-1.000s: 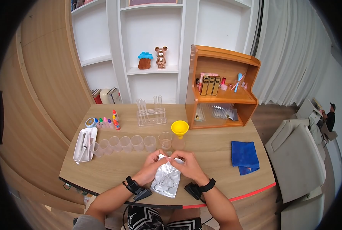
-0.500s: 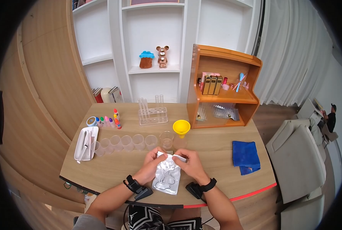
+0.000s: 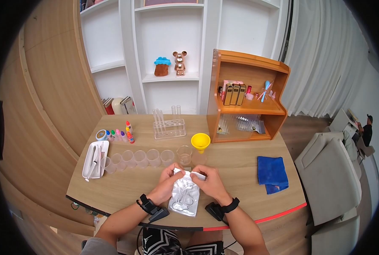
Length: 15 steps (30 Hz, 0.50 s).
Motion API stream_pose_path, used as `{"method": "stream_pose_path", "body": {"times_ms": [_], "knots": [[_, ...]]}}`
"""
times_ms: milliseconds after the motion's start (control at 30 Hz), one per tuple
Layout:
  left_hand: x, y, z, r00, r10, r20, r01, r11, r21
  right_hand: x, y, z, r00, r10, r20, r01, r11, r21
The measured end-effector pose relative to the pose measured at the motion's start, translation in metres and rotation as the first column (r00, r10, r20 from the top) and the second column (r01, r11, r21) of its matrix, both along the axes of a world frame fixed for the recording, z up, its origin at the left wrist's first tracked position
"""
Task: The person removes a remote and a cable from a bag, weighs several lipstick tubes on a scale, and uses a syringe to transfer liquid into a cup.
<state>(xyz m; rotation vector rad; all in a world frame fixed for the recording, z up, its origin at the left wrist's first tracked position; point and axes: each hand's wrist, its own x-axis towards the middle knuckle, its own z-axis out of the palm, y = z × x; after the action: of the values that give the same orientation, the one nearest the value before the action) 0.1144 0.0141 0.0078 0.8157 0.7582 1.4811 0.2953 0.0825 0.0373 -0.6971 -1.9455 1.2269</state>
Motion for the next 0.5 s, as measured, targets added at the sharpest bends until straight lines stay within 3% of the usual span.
{"method": "stream_pose_path", "body": {"times_ms": [167,233,500], "knots": [[0.0002,-0.0015,0.0030,1.000,0.004,0.007,-0.004,1.000,-0.006,0.0007,0.0008,-0.0029,1.000,0.005,-0.007,-0.005,0.999,-0.036],[0.0011,-0.0022,0.0039,1.000,0.004,0.023,-0.004,1.000,0.000,0.0004,0.0031,-0.0079,0.995,0.010,-0.101,-0.016,0.998,-0.059],[0.0007,-0.0008,0.0012,0.999,0.008,0.038,-0.007,1.000,-0.003,0.0034,0.0033,-0.0021,0.998,0.040,-0.055,-0.042,0.998,-0.044]]}}
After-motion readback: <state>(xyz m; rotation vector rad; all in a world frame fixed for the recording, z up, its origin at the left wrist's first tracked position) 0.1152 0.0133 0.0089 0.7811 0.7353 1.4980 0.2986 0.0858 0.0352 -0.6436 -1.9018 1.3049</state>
